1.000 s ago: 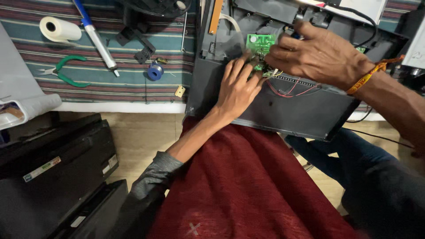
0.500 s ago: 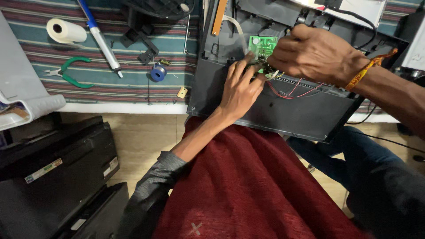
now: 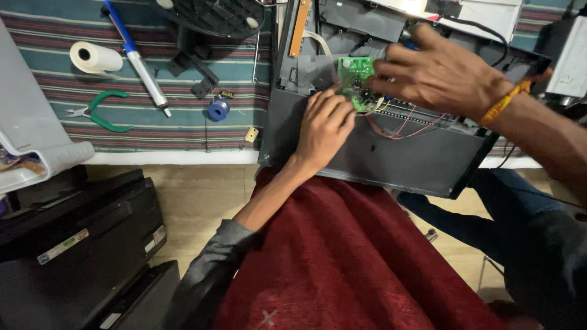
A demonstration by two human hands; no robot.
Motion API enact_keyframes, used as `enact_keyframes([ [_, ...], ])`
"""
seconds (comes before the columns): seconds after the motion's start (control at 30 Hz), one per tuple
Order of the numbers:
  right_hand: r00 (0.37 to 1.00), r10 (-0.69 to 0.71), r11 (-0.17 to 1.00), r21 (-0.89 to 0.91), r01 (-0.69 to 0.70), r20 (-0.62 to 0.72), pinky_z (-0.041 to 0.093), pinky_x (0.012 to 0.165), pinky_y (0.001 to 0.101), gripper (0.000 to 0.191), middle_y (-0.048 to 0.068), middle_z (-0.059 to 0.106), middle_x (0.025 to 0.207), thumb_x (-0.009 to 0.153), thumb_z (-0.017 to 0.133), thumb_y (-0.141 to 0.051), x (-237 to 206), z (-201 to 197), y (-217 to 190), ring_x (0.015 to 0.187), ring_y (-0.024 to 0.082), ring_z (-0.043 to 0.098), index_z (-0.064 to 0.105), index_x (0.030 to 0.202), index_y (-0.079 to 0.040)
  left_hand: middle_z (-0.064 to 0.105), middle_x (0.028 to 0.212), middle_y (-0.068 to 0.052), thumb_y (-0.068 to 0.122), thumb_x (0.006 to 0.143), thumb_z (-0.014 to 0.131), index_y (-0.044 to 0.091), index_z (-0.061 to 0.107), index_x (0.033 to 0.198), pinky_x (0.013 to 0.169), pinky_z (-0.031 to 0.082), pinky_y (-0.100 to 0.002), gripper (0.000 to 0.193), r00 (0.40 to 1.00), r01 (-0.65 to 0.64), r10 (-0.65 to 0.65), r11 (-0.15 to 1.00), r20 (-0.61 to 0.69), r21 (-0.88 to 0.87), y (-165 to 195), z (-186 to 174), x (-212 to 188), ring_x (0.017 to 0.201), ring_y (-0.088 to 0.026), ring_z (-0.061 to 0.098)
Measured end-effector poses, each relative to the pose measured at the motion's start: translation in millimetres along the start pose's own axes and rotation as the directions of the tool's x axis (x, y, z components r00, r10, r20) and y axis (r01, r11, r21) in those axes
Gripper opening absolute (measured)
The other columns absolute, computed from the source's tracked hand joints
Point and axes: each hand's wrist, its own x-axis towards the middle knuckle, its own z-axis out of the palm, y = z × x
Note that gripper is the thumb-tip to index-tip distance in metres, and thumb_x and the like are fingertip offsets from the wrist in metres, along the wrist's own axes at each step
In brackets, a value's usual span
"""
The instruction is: The person uses a soldering iron to solder wires to a circuit board inside a disassembled television. They then use wire cutters to trim excess wire and a screwdriver to secure the board. The person works at a bench with various tools and components visible.
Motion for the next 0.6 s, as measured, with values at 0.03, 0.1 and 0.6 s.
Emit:
enact_keyframes([
  [0.03,0.995,0.081,0.997,0.001,-0.081,-0.049,0.043,0.089,0.0294,0.058,-0.010,0.067,0.122,0.079,0.075,-0.041,-7.8,2.5,-0.9,0.106,0.010,0.055,0.060,0.135,-0.038,0.067,0.111,-0.007,0.006,0.092,0.077,0.004,0.070,0.102,0.111,0.047,-0.047,0.013,0.999,0.018,-0.019,0.998,-0.029,-0.055,-0.5,-4.8,1.3,0.123,-0.029,0.062],
  [0.1,0.948,0.293,0.948,0.162,-0.272,-0.124,0.042,0.096,0.0350,0.056,-0.007,0.068,0.120,0.075,0.080,-0.042,-21.6,9.3,-9.7,0.109,0.012,0.055,0.066,0.129,-0.034,0.069,0.113,-0.007,0.005,0.092,0.076,0.005,0.069,0.102,0.108,0.049,-0.043,0.012,0.992,0.070,-0.078,0.994,-0.097,-0.083,-2.3,-21.0,-2.1,0.120,-0.029,0.065],
  [0.6,0.314,0.901,-0.094,0.840,-0.535,0.301,0.035,0.102,0.0432,0.042,0.006,0.067,0.117,0.089,0.086,-0.031,-80.2,55.6,-156.3,0.111,0.027,0.056,0.068,0.120,-0.010,0.051,0.123,-0.012,0.007,0.109,0.065,-0.002,0.065,0.125,0.101,0.045,-0.042,0.018,0.850,0.469,-0.293,0.798,-0.437,0.378,-100.7,-159.8,-45.7,0.118,-0.026,0.054],
])
